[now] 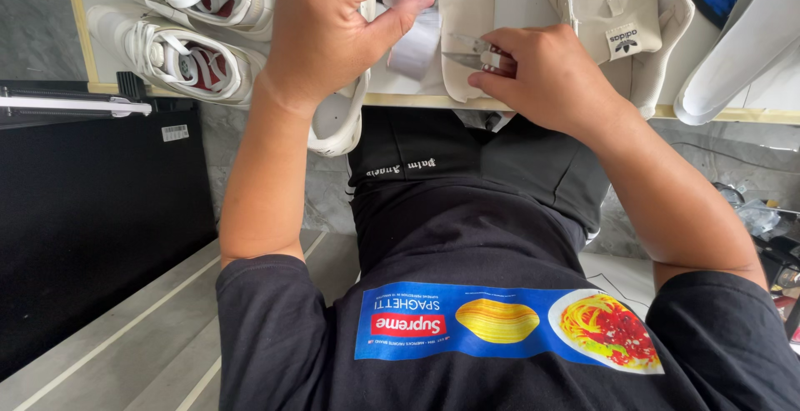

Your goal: The person prepares a shoe insole by peeling adhesive strips from a roll of tape and applying them to the surface and edges of the insole while using a pair of small pliers to manipulate the material.

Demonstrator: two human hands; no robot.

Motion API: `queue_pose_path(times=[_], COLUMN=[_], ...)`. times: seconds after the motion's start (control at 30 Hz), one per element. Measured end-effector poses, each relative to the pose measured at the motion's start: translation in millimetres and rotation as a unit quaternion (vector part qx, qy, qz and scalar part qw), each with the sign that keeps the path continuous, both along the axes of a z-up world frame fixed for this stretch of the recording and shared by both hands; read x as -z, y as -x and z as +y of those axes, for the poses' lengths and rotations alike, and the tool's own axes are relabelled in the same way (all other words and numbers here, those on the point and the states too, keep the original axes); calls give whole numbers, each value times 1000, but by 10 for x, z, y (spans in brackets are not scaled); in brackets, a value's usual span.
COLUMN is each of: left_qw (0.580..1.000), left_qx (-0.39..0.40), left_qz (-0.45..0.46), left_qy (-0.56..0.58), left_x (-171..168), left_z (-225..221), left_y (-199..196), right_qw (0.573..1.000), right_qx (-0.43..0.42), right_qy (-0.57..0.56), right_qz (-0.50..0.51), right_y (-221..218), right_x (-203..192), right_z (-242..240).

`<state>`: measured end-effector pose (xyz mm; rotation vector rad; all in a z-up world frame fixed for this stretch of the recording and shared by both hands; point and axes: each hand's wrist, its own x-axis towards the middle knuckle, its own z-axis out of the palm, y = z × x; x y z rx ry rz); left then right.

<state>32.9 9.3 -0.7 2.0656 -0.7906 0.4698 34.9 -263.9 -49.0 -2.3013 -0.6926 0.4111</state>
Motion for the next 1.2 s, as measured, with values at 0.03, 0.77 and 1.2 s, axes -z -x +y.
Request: queue_pose_path(times=[0.03,0.77,1.2], left_qw=[1000,998,998], left_qx=[-6,-54,-61], left_qz=[6,17,14], left_qy=[-5,9,-2], left_x=[14,149,144], left_z=[7,79,42], left_y=[-8,83,81], right_qw=[1000,994,993], right_qx=[-1,-52,2], right_qy=[11,93,58], right_qz=[9,29,103], right_y=[-11,-249,-67], right_x=[9,108,130], right_z=[28,137,404])
